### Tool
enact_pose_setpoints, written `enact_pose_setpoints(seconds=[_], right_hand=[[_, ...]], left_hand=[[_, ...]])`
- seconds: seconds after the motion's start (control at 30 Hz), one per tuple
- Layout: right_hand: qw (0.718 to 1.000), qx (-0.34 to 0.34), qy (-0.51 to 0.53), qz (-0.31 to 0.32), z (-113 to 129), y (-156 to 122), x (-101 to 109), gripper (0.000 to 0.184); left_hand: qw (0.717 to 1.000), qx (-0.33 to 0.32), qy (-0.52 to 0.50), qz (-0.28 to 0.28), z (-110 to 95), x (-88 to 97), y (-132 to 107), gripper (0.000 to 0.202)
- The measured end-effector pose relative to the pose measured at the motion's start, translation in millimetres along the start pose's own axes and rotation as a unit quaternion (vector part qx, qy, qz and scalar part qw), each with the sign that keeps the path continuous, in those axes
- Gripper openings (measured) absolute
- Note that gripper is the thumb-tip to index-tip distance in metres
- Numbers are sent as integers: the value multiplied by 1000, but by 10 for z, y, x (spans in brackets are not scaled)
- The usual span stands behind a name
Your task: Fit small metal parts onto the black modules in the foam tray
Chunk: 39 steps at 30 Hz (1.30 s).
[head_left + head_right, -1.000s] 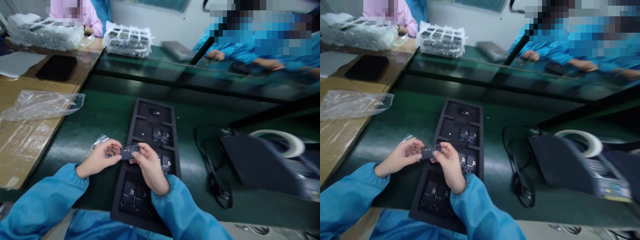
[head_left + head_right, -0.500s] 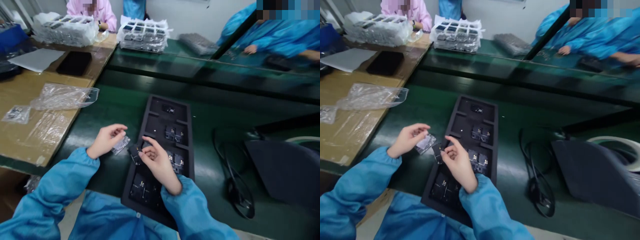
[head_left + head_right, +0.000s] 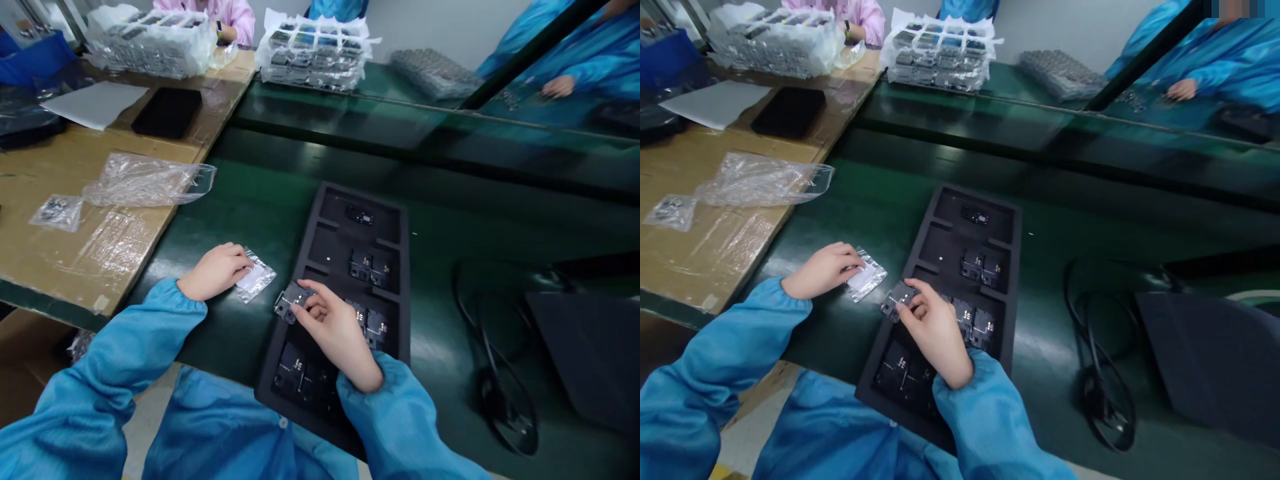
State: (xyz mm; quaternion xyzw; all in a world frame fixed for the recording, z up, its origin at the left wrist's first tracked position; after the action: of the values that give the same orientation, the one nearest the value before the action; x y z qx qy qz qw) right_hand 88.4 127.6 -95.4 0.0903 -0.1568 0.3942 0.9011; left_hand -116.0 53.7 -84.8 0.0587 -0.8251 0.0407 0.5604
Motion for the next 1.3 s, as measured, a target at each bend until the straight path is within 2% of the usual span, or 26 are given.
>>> enact_pose_setpoints(seconds=[0.17, 0.4, 0.57, 0.7, 0.8, 0.9, 1.0, 1.1, 1.2, 1.3], right_hand=[[999, 22, -26, 1, 21, -18, -12, 38], [998, 20, -55, -2, 27, -26, -5, 41], [995, 33, -97, 0, 36, -33, -13, 42], [991, 58, -120, -17, 90, -42, 22, 44], [985, 91, -121, -85, 206, -63, 142, 37], [986, 90, -53, -131, 267, -73, 215, 20], [987, 35, 130, -88, 203, -34, 104, 23], [956, -24, 289, -33, 152, -17, -43, 35], [938, -54, 340, -23, 131, -25, -79, 41], [933, -57, 355, -17, 137, -31, -92, 41]], left_hand=[[994, -16, 108, 20, -182, -65, -7, 21], [995, -30, 97, 5, -250, -61, 37, 23], [989, -18, 140, 44, -280, -90, 109, 24], [998, 11, 52, 44, -145, -32, 154, 23], [997, 36, -63, 24, -41, 77, 167, 20], [984, 35, -176, 12, -140, 182, 150, 17], [956, 4, -292, -6, -434, 270, 115, 13], [930, -22, -365, -35, -692, 310, 82, 8], [918, -18, -392, -53, -779, 269, 59, 8], [912, -8, -406, -55, -760, 195, 38, 8]])
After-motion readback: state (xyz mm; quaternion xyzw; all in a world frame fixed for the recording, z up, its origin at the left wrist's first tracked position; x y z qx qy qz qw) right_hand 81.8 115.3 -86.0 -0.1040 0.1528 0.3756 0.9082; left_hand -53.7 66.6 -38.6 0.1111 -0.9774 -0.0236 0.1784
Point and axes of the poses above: each hand's wrist, its own y-axis towards the middle knuckle, its own x-axis out of the back of the hand, z = x × y, the point moved 8 cm from there along y, towards the middle knuckle, and after that the axes turned 10 degrees about x, right-handed, at the moved point
